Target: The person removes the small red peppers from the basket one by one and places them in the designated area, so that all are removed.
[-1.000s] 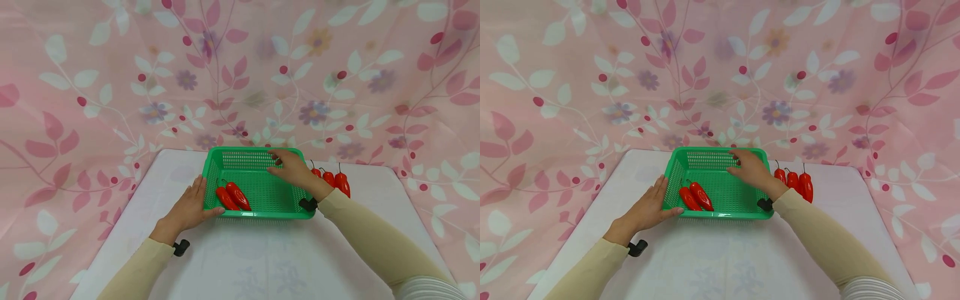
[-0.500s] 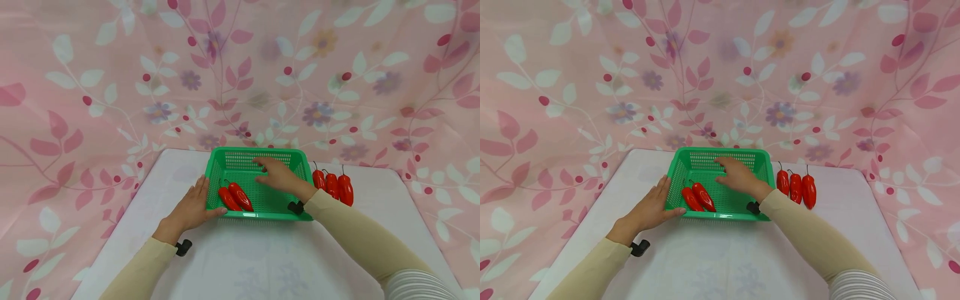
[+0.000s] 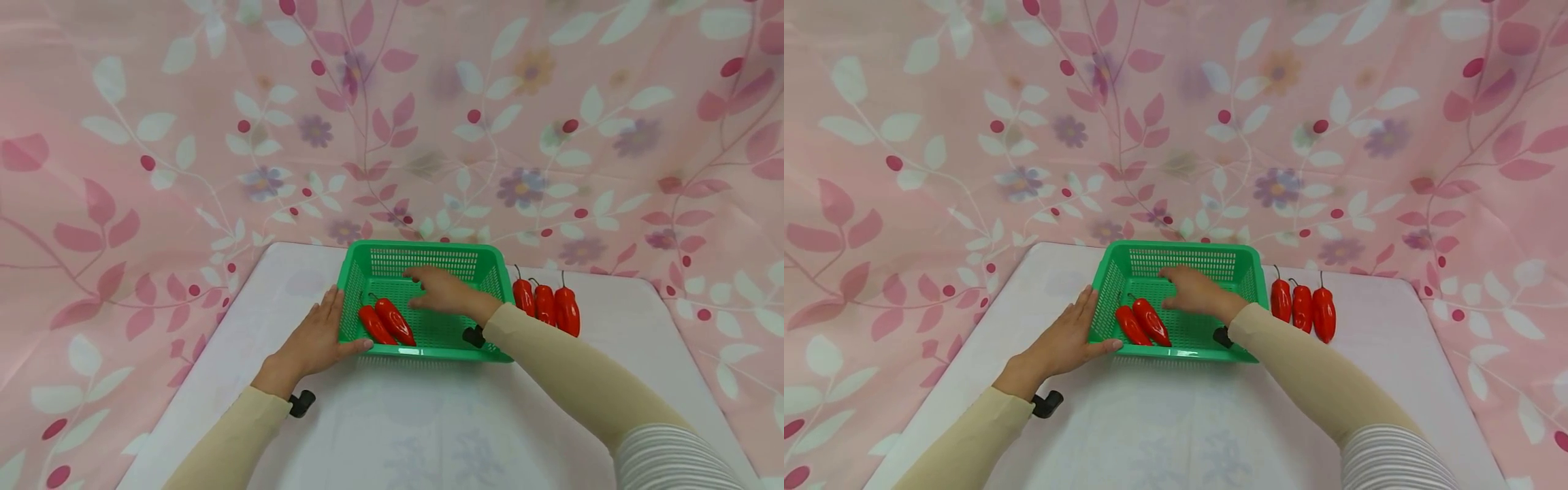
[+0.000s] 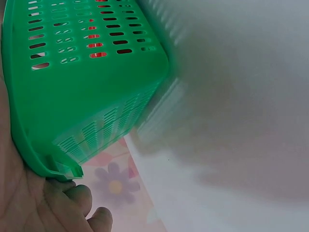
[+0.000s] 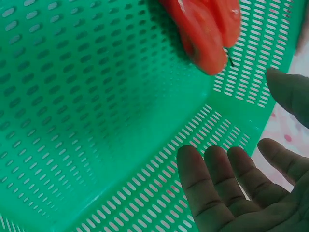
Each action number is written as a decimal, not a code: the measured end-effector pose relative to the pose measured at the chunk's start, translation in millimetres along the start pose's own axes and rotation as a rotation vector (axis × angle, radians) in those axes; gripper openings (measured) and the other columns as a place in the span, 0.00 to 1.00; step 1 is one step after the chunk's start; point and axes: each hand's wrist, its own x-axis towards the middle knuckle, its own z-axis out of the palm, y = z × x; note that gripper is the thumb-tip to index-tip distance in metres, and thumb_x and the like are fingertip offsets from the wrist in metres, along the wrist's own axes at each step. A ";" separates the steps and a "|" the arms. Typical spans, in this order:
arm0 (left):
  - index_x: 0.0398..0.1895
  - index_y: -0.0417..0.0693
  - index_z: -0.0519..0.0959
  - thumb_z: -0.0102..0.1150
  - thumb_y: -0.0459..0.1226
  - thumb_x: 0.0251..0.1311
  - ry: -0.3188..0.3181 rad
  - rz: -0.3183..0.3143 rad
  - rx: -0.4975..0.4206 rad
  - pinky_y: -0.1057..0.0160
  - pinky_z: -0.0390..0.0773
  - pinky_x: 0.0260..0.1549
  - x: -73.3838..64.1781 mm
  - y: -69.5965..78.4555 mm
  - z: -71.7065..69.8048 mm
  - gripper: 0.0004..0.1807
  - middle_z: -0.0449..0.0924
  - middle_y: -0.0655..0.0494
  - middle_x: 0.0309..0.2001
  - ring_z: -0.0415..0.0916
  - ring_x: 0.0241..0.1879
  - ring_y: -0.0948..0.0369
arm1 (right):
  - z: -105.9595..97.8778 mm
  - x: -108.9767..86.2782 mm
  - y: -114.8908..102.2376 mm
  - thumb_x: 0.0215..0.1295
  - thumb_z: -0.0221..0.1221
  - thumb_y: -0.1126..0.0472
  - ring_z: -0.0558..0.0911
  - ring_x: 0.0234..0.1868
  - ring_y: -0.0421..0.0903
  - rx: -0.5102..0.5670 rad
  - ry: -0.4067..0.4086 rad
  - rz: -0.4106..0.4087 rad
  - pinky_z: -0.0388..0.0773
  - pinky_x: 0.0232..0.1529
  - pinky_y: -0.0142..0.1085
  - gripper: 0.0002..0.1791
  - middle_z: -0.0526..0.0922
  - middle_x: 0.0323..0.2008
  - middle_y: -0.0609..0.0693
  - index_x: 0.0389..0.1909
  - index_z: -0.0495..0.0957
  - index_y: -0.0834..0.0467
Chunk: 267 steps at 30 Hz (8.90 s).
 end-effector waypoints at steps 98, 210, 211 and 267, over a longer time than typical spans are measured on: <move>0.86 0.39 0.36 0.51 0.81 0.56 -0.024 -0.015 -0.063 0.38 0.54 0.80 -0.3 -2.6 -0.6 0.74 0.32 0.43 0.87 0.46 0.83 0.36 | -6.3 5.0 21.7 0.71 0.66 0.64 0.86 0.51 0.59 0.501 0.020 0.070 0.90 0.43 0.52 0.40 0.74 0.62 0.62 0.77 0.58 0.45; 0.86 0.36 0.37 0.53 0.78 0.59 -0.004 0.016 -0.070 0.40 0.47 0.82 -2.1 -0.8 1.4 0.72 0.32 0.40 0.87 0.41 0.85 0.39 | -42.5 -195.0 112.7 0.75 0.65 0.52 0.77 0.59 0.67 0.415 0.448 0.387 0.90 0.43 0.54 0.44 0.68 0.70 0.71 0.84 0.53 0.52; 0.86 0.36 0.37 0.52 0.78 0.59 -0.006 0.016 -0.069 0.40 0.47 0.82 -2.0 -1.0 1.6 0.72 0.32 0.40 0.87 0.41 0.85 0.39 | -40.3 -195.7 113.4 0.75 0.65 0.52 0.77 0.59 0.66 0.419 0.448 0.387 0.91 0.43 0.53 0.43 0.68 0.69 0.71 0.83 0.53 0.52; 0.86 0.38 0.34 0.52 0.79 0.59 -0.029 -0.003 -0.085 0.37 0.54 0.79 -2.0 -0.1 1.1 0.72 0.28 0.43 0.87 0.43 0.83 0.35 | 19.7 -214.8 133.0 0.70 0.68 0.58 0.82 0.55 0.63 0.597 0.179 0.569 0.91 0.39 0.49 0.44 0.71 0.63 0.72 0.80 0.57 0.65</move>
